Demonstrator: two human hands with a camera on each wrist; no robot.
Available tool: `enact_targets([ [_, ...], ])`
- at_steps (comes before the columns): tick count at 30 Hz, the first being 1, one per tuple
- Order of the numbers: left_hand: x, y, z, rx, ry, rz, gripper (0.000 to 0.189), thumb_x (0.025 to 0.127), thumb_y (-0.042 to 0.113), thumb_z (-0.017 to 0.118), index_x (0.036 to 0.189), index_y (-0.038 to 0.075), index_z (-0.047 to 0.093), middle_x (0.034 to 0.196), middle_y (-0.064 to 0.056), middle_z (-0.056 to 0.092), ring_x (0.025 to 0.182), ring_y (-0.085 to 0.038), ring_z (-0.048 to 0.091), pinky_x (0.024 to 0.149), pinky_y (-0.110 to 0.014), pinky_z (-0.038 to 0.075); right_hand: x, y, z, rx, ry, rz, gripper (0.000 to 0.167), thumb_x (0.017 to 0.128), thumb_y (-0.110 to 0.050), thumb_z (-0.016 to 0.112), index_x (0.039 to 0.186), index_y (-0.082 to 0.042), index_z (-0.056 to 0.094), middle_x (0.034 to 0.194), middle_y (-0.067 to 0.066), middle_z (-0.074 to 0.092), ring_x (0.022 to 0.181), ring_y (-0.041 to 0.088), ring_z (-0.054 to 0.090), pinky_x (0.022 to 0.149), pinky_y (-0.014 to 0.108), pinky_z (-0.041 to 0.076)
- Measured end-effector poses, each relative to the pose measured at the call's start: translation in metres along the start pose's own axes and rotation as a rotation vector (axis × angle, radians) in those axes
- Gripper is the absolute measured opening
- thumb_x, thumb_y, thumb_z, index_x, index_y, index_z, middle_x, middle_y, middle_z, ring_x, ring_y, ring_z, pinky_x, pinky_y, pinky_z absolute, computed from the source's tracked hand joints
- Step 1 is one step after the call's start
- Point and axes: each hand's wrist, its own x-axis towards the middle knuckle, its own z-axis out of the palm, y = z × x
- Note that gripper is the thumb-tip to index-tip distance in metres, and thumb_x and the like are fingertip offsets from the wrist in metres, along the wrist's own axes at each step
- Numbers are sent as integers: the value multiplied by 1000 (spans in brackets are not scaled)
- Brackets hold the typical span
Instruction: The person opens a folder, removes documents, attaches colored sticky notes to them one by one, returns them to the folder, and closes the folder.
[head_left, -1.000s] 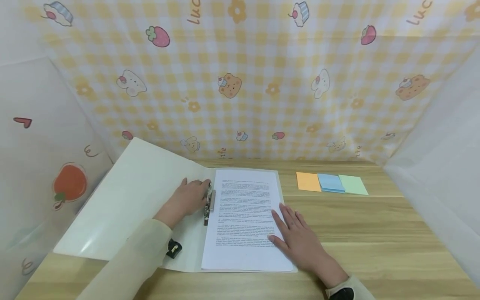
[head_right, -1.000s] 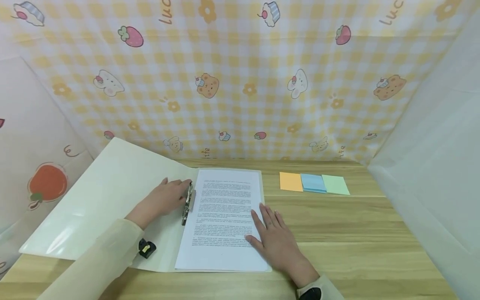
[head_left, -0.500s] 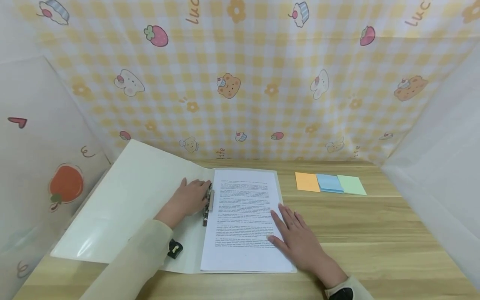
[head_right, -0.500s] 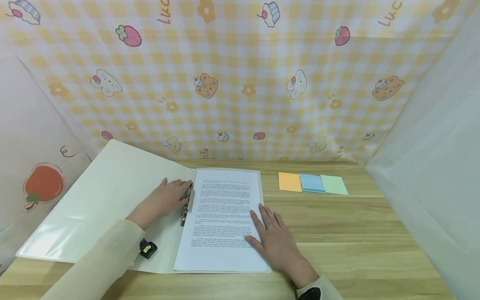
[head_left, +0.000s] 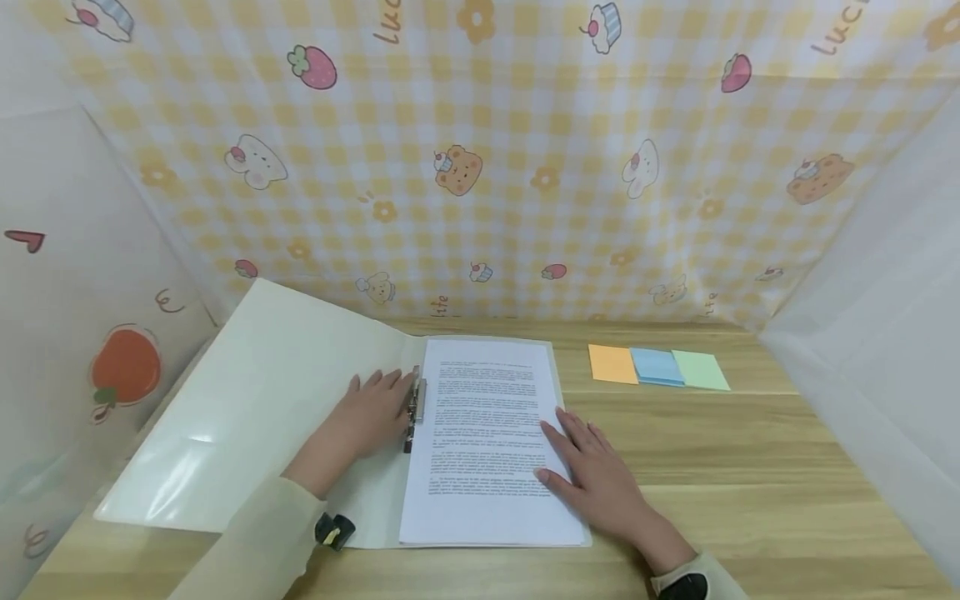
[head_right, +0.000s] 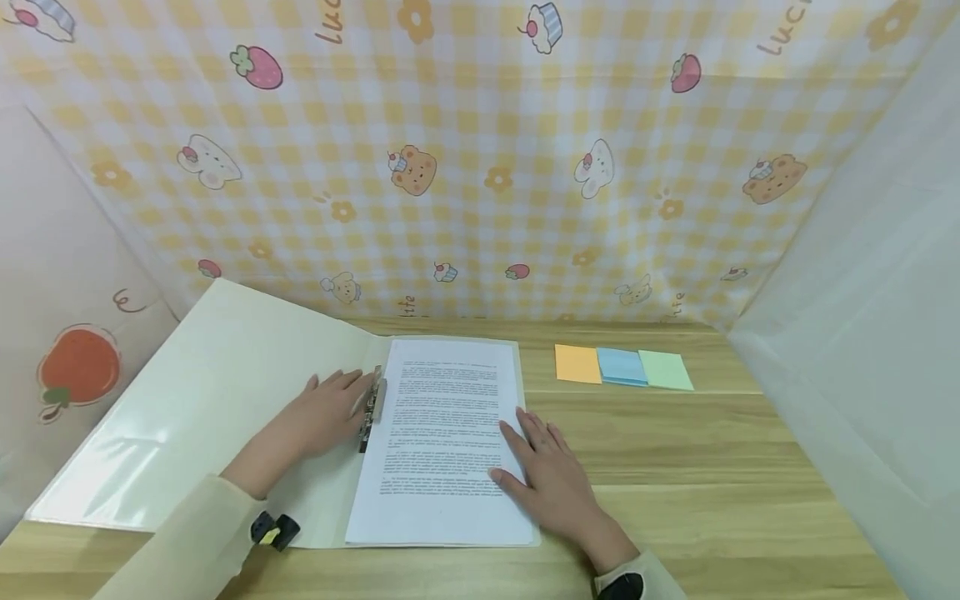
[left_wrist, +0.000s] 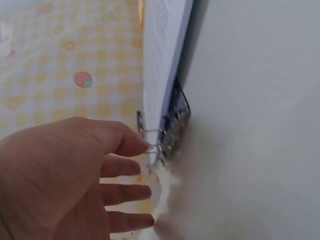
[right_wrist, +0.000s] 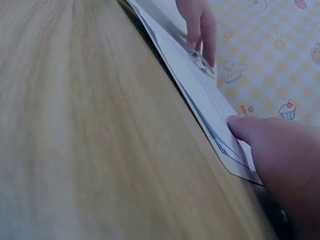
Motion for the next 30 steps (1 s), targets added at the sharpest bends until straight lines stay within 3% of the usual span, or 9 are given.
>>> enact_targets([
  [4, -23, 7, 1, 14, 40, 16, 56, 99, 25, 60, 146, -3, 48, 151, -27, 48, 141, -51, 42, 114, -73, 29, 1, 0, 1, 35, 7, 11, 69, 96, -56, 60, 152, -17, 48, 165, 12, 34, 154, 34, 32, 124, 57, 25],
  [11, -56, 21, 4, 49, 77, 52, 53, 97, 28, 66, 139, -2, 57, 145, -27, 55, 140, -50, 44, 115, -70, 29, 4, -10, -3, 94, 53, 48, 70, 91, -54, 68, 147, -13, 54, 162, 21, 36, 146, 47, 40, 115, 64, 35],
  [16, -72, 27, 12, 57, 104, 80, 56, 94, 28, 69, 139, -4, 56, 146, -28, 54, 141, -51, 43, 118, -65, 31, 3, -31, -6, 26, 77, -8, 75, 87, -61, 69, 144, -13, 57, 161, 20, 38, 147, 45, 38, 112, 62, 41],
  [21, -86, 32, 22, 133, 121, 108, 60, 92, 31, 72, 139, -3, 57, 146, -25, 54, 142, -49, 44, 119, -61, 32, -3, -55, -4, -45, 27, -122, 78, 88, -73, 58, 146, -21, 56, 161, 13, 41, 149, 41, 38, 117, 60, 37],
  [25, -96, 36, 29, 158, 131, 98, 56, 92, 31, 71, 138, 0, 58, 147, -23, 55, 142, -48, 44, 120, -62, 29, -7, -68, -1, -35, -57, -145, 80, 88, -78, 52, 150, -28, 50, 165, 10, 35, 153, 38, 31, 121, 59, 30],
  [30, -101, 41, 30, 155, 47, 21, 48, 97, 9, 56, 145, 3, 52, 152, -22, 50, 147, -46, 38, 123, -65, 20, -11, -73, 4, -54, -155, -171, 79, 90, -79, 43, 155, -34, 40, 169, 8, 26, 156, 39, 22, 123, 60, 24],
])
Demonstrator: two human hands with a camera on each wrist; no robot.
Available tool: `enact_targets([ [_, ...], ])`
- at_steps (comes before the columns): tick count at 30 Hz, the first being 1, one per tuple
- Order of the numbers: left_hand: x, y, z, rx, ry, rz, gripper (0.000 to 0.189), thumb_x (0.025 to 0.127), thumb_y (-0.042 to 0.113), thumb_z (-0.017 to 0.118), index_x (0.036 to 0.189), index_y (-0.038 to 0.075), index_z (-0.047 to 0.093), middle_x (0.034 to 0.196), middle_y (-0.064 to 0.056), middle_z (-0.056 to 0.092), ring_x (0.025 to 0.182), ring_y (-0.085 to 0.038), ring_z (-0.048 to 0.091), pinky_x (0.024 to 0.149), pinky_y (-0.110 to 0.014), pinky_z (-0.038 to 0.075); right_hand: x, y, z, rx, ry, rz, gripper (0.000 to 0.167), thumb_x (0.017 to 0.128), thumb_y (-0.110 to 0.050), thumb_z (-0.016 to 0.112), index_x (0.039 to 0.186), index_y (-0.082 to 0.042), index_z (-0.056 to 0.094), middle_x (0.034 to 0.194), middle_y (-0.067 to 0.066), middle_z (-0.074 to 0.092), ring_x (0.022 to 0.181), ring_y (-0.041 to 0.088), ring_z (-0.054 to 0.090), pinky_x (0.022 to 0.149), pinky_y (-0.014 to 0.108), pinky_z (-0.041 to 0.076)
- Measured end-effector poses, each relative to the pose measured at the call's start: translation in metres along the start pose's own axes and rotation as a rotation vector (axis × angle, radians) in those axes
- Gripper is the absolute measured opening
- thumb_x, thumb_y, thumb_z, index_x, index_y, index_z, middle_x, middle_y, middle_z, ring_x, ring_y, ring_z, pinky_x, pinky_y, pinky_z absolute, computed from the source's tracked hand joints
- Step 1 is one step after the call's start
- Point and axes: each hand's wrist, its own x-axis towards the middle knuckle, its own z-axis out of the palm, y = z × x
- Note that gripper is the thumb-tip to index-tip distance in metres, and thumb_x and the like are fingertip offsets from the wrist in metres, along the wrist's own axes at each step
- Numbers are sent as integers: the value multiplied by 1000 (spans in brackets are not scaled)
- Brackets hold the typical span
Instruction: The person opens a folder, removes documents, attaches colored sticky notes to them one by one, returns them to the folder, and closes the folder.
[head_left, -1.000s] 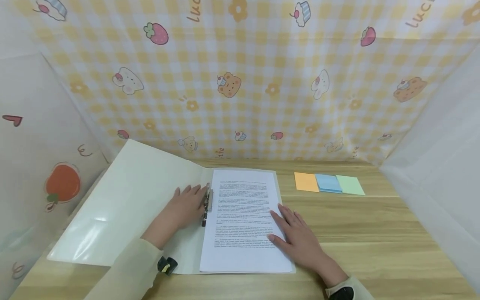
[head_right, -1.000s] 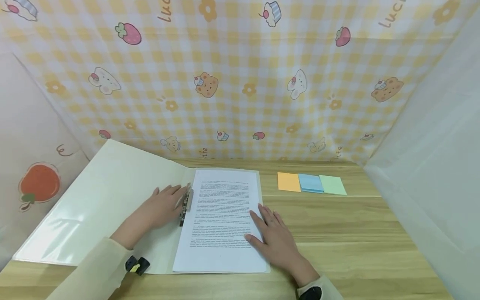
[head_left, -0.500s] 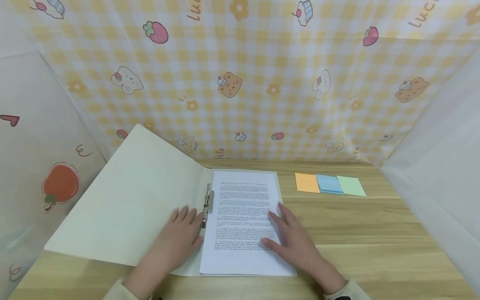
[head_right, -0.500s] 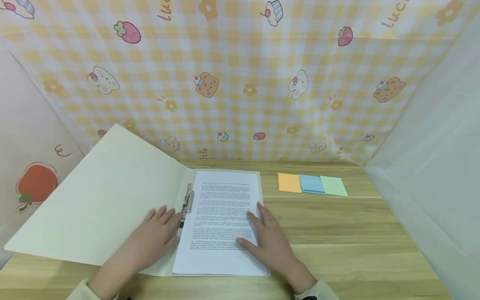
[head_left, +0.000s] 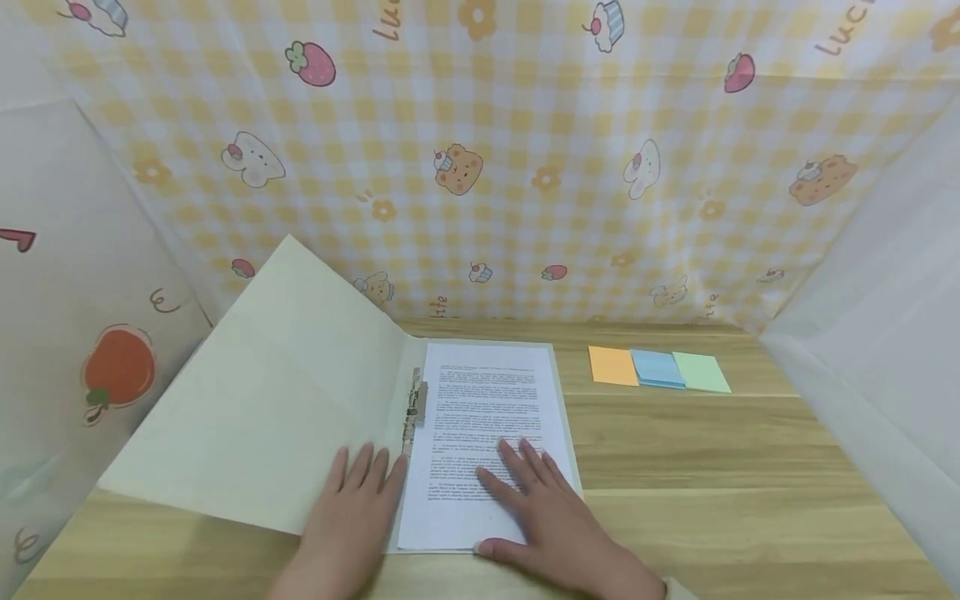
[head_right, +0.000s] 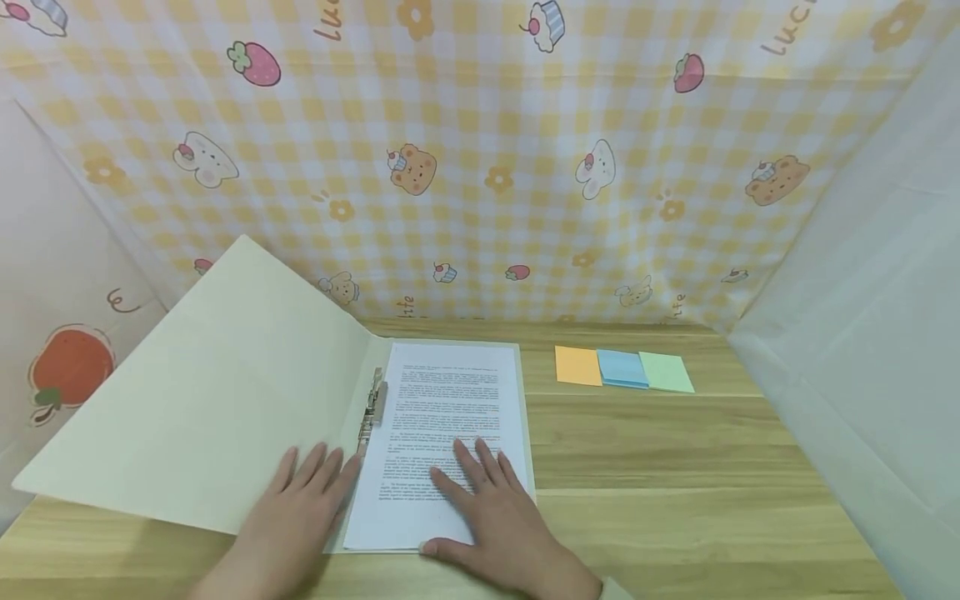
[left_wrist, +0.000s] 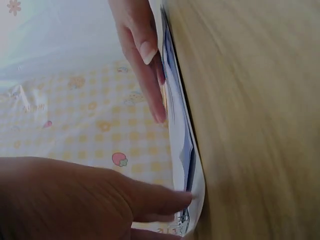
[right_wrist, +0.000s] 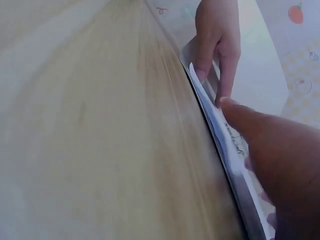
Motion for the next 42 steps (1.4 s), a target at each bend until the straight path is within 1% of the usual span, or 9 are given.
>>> enact_targets([
  [3, -2, 2, 2, 15, -26, -36, 49, 98, 9, 54, 146, 4, 51, 155, -21, 47, 149, -44, 35, 123, -65, 17, -1, 1, 5, -17, -21, -19, 75, 94, -77, 38, 157, -37, 36, 169, 7, 24, 157, 38, 20, 124, 61, 22],
  [10, -7, 1, 13, 36, 28, -52, 52, 99, 32, 58, 146, 9, 54, 157, -19, 46, 149, -42, 36, 122, -67, 18, -3, 6, 11, -27, -24, -20, 58, 104, -63, 31, 157, -41, 31, 171, 1, 20, 159, 33, 16, 123, 49, 5],
  [16, -7, -5, 13, 17, 35, -43, 53, 99, 33, 57, 146, 7, 54, 158, -23, 42, 149, -43, 35, 122, -68, 17, -5, 9, 11, -58, 10, -19, 57, 104, -61, 34, 158, -41, 31, 170, 1, 22, 158, 32, 19, 122, 36, -8],
  [21, -12, -16, 12, -21, -2, -63, 63, 99, 49, 56, 146, 7, 53, 159, -23, 40, 151, -44, 32, 122, -69, 13, -7, 12, 13, -104, 50, -42, 57, 104, -60, 35, 157, -39, 33, 169, 3, 26, 157, 34, 23, 123, 26, -22],
  [27, -19, -31, 16, -87, 13, -57, 82, 90, 71, 55, 150, 14, 50, 161, -18, 39, 152, -40, 31, 122, -67, 14, -10, 14, 17, -141, 115, -65, 57, 104, -59, 39, 156, -37, 37, 168, 4, 30, 155, 33, 28, 125, 27, -19],
  [34, -29, -48, 24, -131, 82, -55, 80, 88, 77, 51, 152, 28, 48, 163, -7, 40, 152, -35, 35, 124, -58, 14, -9, 13, 19, -164, 141, -73, 57, 104, -59, 39, 157, -38, 35, 168, 3, 30, 155, 32, 29, 126, 27, -17],
  [37, -31, -58, 25, -112, 95, -54, 80, 88, 78, 51, 151, 29, 48, 163, -6, 40, 152, -34, 35, 129, -49, -8, -9, 13, 19, -160, 138, -69, 57, 104, -59, 39, 157, -38, 35, 168, 3, 30, 155, 32, 28, 125, 27, -18],
  [40, -33, -67, 25, -70, 109, -45, 80, 88, 77, 50, 150, 28, 50, 161, -7, 42, 151, -35, 36, 122, -32, -28, -9, 13, 19, -151, 133, -65, 57, 104, -59, 39, 157, -38, 35, 168, 3, 30, 156, 32, 28, 125, 27, -18],
  [42, -34, -73, 23, -60, 103, -40, 80, 89, 77, 50, 150, 26, 50, 161, -8, 42, 151, -36, 35, 116, -26, -32, -8, 13, 19, -144, 128, -61, 57, 104, -59, 38, 157, -38, 35, 168, 3, 29, 156, 32, 27, 125, 27, -18],
])
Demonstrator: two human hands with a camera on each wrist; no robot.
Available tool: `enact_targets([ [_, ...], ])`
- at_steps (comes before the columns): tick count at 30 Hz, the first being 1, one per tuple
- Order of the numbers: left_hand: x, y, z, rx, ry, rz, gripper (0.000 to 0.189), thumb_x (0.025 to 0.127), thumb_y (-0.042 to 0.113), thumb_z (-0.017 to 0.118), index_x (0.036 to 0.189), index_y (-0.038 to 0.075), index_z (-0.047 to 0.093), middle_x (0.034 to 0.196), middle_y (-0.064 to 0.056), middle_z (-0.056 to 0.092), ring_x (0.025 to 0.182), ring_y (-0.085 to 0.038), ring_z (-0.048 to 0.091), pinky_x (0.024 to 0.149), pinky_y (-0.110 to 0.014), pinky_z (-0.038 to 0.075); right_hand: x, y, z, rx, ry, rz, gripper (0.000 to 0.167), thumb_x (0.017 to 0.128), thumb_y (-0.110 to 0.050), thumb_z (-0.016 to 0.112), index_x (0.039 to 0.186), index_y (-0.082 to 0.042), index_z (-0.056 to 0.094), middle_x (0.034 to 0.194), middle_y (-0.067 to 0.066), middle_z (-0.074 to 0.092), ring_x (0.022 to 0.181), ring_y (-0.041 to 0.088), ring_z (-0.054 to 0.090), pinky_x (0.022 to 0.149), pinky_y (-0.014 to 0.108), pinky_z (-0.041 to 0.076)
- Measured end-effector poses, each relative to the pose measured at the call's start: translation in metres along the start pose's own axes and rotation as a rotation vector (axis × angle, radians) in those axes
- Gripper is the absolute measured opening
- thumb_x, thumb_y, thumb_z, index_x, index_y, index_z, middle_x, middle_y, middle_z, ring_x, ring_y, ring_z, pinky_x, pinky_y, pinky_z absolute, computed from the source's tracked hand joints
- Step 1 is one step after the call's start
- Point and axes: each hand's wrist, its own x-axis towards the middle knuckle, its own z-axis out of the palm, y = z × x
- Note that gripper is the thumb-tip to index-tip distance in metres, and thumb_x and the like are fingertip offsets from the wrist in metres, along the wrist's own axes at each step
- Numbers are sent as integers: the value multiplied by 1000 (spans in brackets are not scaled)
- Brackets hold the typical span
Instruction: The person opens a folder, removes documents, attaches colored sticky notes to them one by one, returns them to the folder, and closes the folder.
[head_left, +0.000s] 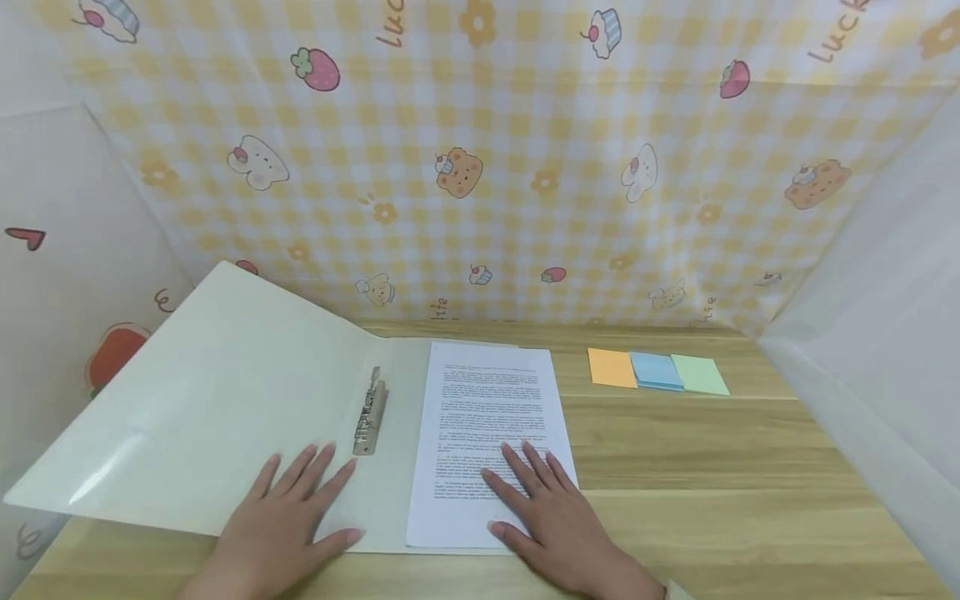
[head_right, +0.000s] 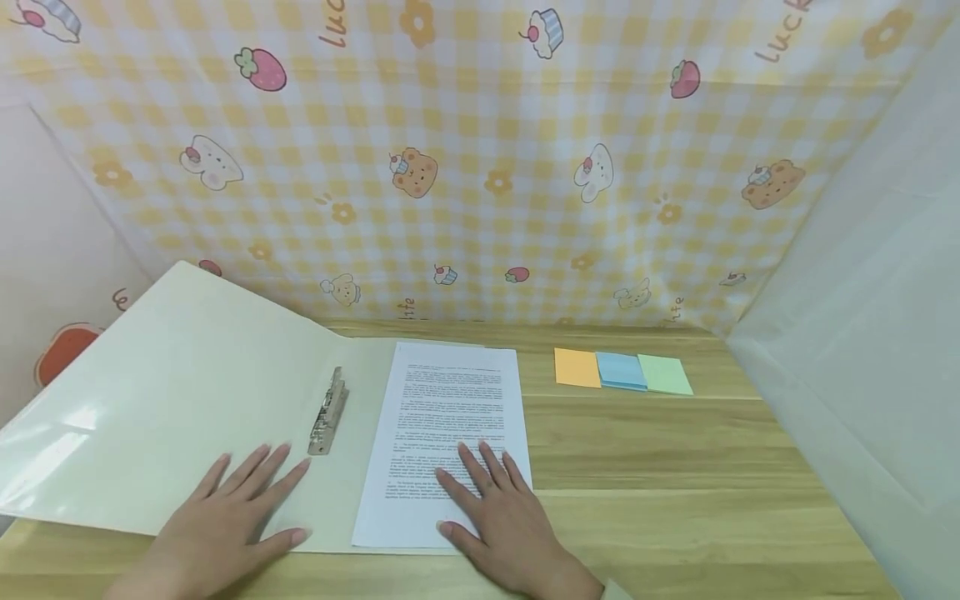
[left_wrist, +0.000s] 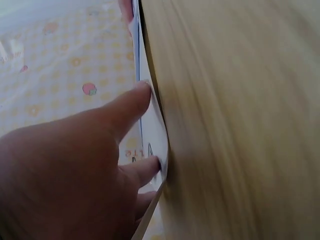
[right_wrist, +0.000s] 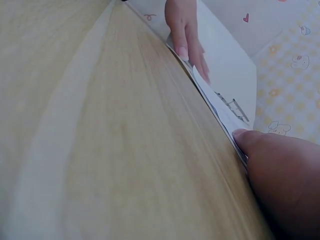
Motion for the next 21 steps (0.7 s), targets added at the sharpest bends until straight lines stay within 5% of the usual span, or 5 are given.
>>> enact_targets([
  [11, -3, -24, -5, -66, -13, 24, 79, 86, 73, 59, 148, 25, 53, 159, -12, 45, 148, -41, 38, 112, -22, -34, 2, -1, 1, 21, -13, 2, 57, 104, -60, 39, 156, -38, 36, 167, 3, 30, 156, 32, 28, 122, 34, -5],
  [13, -3, -25, -6, -78, -5, 18, 78, 87, 70, 61, 146, 20, 56, 157, -15, 47, 146, -43, 39, 121, -40, -28, 2, -2, 1, 15, -14, -1, 57, 104, -60, 38, 157, -38, 35, 168, 2, 30, 156, 32, 28, 121, 36, -2],
  [15, -1, -23, -6, -73, 2, 8, 76, 88, 67, 63, 142, 14, 59, 153, -19, 50, 144, -46, 42, 124, -62, -10, 3, -2, 1, 7, -13, -5, 57, 104, -59, 38, 157, -39, 35, 167, 3, 30, 155, 32, 28, 121, 36, -2],
  [18, 5, -10, -6, -50, 0, -25, 76, 88, 65, 63, 137, 7, 63, 146, -24, 55, 139, -54, 44, 110, -81, 18, 2, -3, 0, -7, -11, -3, 57, 104, -59, 38, 156, -38, 36, 167, 3, 31, 155, 33, 29, 124, 33, -8],
  [21, 11, 7, -5, -7, 0, -59, 80, 87, 68, 62, 136, 4, 62, 143, -25, 58, 136, -61, 42, 104, -87, 18, 1, -2, -1, -21, -7, -1, 57, 104, -59, 38, 156, -37, 37, 167, 3, 31, 155, 33, 29, 124, 28, -17],
])
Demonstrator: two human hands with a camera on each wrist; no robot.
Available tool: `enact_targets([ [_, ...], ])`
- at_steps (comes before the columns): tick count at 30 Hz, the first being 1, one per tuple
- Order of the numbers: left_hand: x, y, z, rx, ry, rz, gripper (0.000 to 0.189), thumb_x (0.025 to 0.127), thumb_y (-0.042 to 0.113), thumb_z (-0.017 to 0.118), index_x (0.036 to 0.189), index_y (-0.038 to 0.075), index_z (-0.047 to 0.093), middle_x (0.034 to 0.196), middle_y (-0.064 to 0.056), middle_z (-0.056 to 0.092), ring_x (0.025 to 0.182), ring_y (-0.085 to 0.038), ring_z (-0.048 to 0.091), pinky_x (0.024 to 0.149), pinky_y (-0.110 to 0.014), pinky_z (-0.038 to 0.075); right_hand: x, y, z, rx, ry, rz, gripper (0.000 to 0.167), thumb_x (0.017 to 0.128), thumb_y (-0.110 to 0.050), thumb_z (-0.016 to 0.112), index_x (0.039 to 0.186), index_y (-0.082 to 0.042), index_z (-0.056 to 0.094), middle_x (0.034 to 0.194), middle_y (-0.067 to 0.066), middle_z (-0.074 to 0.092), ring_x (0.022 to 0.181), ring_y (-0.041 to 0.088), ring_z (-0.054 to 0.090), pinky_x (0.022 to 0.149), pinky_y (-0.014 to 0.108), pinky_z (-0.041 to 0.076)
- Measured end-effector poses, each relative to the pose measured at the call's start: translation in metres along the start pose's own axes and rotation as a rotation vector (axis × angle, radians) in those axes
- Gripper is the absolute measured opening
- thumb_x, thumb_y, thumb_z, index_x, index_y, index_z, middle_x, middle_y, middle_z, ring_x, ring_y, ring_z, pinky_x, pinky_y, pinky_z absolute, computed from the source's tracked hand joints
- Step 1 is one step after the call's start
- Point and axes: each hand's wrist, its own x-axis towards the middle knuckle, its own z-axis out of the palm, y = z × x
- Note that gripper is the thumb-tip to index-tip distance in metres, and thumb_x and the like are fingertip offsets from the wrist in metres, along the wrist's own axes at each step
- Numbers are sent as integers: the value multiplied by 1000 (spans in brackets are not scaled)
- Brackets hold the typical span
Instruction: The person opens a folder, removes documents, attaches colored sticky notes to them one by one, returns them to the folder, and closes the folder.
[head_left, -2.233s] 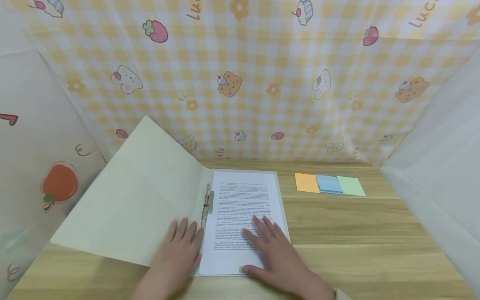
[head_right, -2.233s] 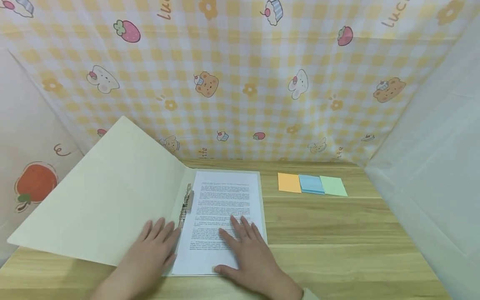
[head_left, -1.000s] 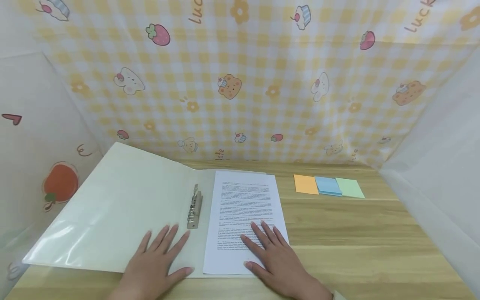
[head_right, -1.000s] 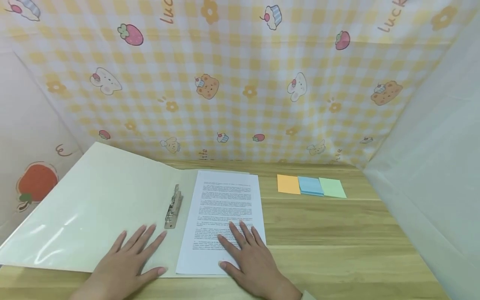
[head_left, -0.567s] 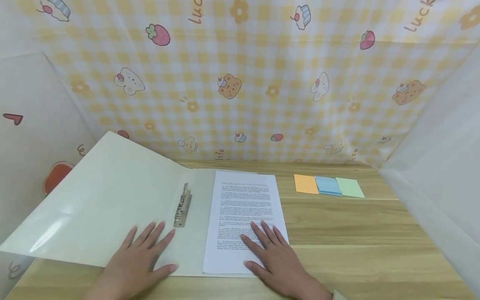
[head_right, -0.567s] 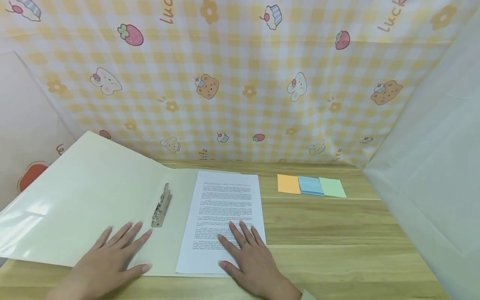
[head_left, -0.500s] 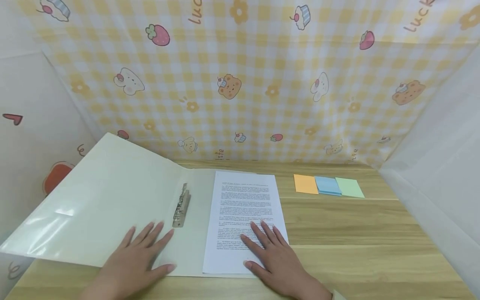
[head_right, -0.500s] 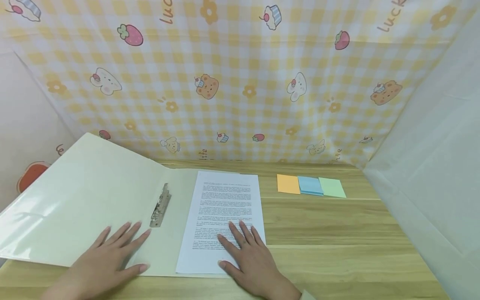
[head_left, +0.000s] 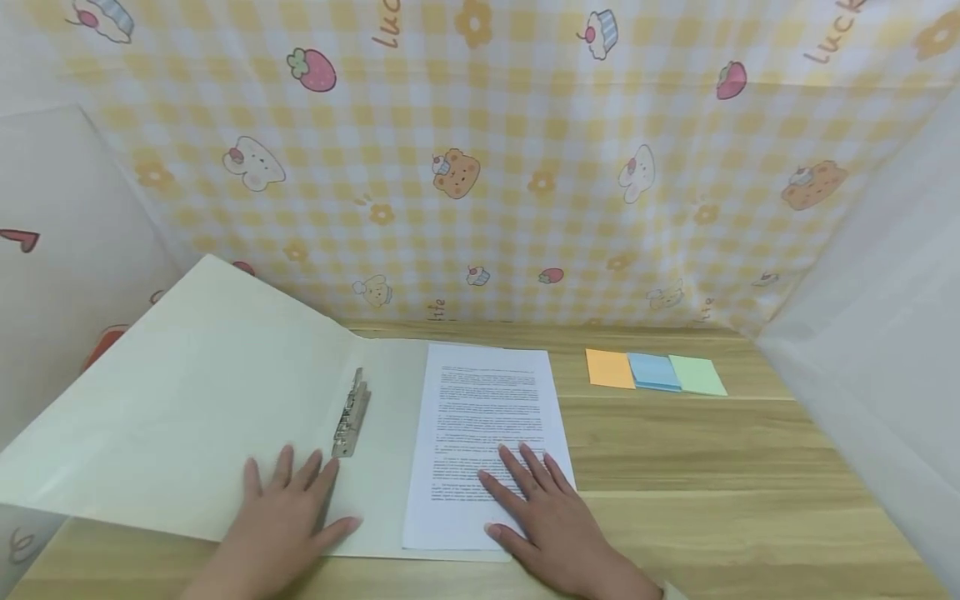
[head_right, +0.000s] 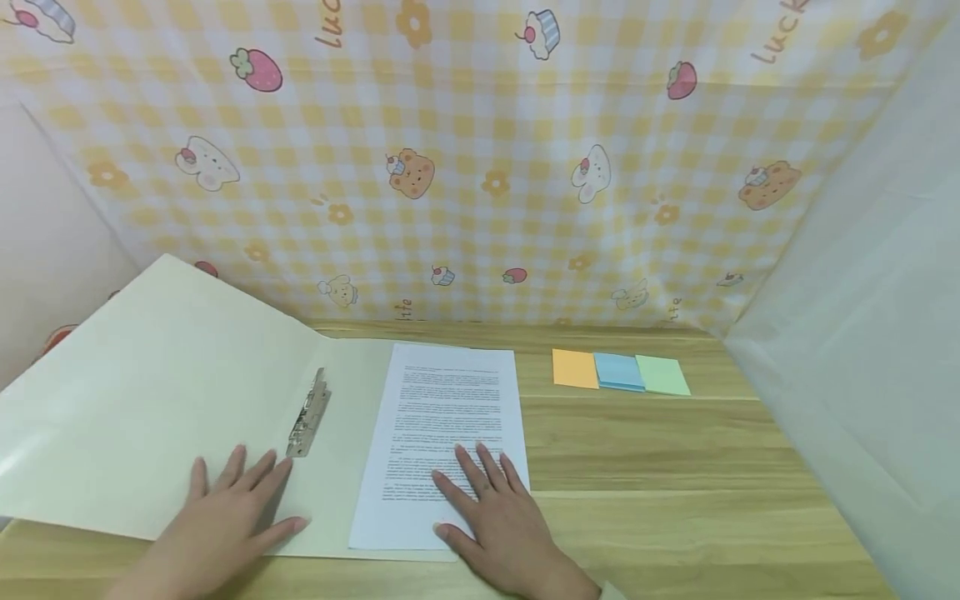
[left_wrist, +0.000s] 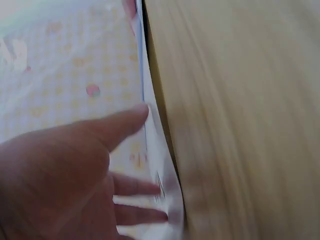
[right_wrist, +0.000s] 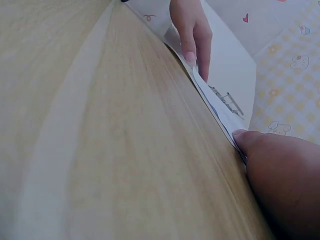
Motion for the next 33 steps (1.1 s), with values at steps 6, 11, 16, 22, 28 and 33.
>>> enact_targets([
  [6, 1, 28, 4, 10, -56, -73, 87, 83, 76, 58, 146, 16, 55, 146, -28, 54, 135, -70, 34, 100, -91, 13, -3, 1, 1, -25, 21, -4, 56, 104, -58, 40, 156, -37, 38, 166, 4, 33, 154, 33, 31, 124, 27, -21],
  [11, 0, 39, 4, -10, -114, -126, 90, 78, 82, 57, 150, 30, 49, 150, -28, 49, 137, -70, 30, 97, -93, 11, -4, 2, 2, -14, -1, 6, 57, 104, -59, 38, 157, -38, 35, 167, 3, 31, 155, 32, 29, 124, 26, -22],
  [16, -3, 38, 5, -31, -107, -139, 92, 75, 84, 58, 150, 32, 48, 153, -27, 46, 138, -69, 29, 96, -94, 11, -4, 2, 3, -8, -15, 13, 57, 104, -60, 35, 157, -40, 32, 168, 2, 28, 156, 31, 27, 123, 27, -23],
  [22, -3, 28, 3, -38, -127, -153, 94, 75, 88, 53, 151, 32, 47, 155, -29, 42, 139, -70, 25, 95, -94, 8, -2, 1, 3, 5, -21, 9, 57, 104, -60, 35, 158, -40, 32, 169, 1, 27, 156, 31, 26, 123, 26, -23],
  [28, -5, 10, 1, -36, -105, -149, 93, 77, 87, 53, 150, 30, 48, 154, -31, 41, 138, -71, 24, 94, -95, 8, -1, 1, 3, 15, -42, -2, 56, 105, -59, 34, 158, -39, 31, 169, 2, 26, 156, 32, 25, 121, 25, -26],
  [33, -4, -7, 0, -24, -71, -134, 90, 79, 85, 54, 150, 30, 49, 154, -31, 43, 137, -72, 24, 92, -96, 9, -1, 2, 4, -18, -17, -5, 56, 105, -59, 35, 158, -39, 32, 169, 2, 27, 156, 32, 26, 123, 27, -24],
])
